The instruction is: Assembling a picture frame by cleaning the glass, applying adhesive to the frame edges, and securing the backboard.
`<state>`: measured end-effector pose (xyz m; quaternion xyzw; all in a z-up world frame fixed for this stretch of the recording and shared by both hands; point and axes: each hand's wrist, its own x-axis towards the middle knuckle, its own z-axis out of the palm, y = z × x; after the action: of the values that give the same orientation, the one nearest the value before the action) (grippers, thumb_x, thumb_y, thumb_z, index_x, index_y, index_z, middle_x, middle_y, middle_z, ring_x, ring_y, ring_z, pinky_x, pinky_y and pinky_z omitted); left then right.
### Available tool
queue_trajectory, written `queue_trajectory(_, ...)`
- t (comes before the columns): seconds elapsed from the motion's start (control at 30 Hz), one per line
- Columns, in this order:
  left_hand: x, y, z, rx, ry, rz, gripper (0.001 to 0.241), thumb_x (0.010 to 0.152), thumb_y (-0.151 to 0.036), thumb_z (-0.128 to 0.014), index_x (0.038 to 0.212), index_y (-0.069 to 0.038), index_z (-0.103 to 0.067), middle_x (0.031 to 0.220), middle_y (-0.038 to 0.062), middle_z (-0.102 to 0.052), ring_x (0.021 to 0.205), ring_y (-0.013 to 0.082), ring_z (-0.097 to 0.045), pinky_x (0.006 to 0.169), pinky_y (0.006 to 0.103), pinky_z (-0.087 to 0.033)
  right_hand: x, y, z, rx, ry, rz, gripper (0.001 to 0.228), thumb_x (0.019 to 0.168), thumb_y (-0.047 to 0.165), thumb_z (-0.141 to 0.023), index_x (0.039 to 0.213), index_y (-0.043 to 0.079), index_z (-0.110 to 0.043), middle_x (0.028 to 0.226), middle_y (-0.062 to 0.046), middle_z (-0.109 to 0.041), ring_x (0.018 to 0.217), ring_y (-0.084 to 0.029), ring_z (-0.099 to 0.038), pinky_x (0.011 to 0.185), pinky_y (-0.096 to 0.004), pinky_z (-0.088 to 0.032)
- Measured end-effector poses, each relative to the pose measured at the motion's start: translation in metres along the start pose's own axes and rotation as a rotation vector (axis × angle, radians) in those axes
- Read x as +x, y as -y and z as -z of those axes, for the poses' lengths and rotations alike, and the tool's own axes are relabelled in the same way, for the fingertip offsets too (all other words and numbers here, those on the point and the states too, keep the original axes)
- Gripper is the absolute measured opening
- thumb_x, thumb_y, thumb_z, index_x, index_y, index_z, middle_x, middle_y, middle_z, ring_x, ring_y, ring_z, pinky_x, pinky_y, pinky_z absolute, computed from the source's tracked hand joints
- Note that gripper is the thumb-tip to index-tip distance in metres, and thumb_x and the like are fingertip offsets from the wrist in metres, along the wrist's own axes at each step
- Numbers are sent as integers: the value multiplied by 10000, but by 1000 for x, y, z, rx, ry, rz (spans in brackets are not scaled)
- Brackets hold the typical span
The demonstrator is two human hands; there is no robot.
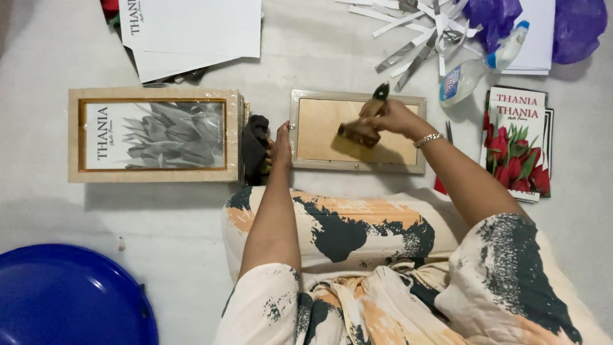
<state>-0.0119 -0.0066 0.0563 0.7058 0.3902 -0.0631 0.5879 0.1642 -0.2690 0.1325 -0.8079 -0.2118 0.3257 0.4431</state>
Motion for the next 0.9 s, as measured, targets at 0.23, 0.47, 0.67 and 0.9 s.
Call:
queue_trajectory(0.23, 56, 49, -22, 5, -65, -96, 653, 942, -631, -198, 1449, -379, -524, 1501, 16, -547, 1277, 358, -488, 1102, 562, -266, 33, 0, 20, -445, -730, 407, 190, 865, 33, -792, 1028, 118, -746, 819, -37, -745, 609, -174, -597, 578, -345, -475)
queue_trajectory(0.47, 14, 11, -7, -31, 0, 46, 598, 972, -766, -254, 1455, -512, -497, 1591, 178, -389, 1462, 505, -328, 1233, 559, -148, 35, 16, -44, 179, 106, -16, 358, 846, 56, -805, 1183, 17, -689, 1090, -167, -738, 984, -262, -720, 782, -391, -631)
queue_trajectory(0.67, 38, 31, -16, -4, 8, 59, 588, 993, -753, -217, 1470, -520, -470, 1660, 199, -263, 1491, 527, -253, 1242, 603, -48, 65, 31, -23, -204, -407, 114, 231, 933, 274, -772, 1131, 175, -705, 957, -86, -744, 947, -270, -728, 867, -430, -574)
queue_trajectory(0.9, 37, 29, -14, -2, 14, 60, 624, 977, -779, -162, 1471, -542, -461, 1698, 180, -173, 1512, 519, -217, 1249, 594, -44, 37, 59, -69, -79, -5, 164, 276, 817, 311, -855, 954, 88, -768, 975, -157, -768, 958, -335, -736, 890, -479, -577)
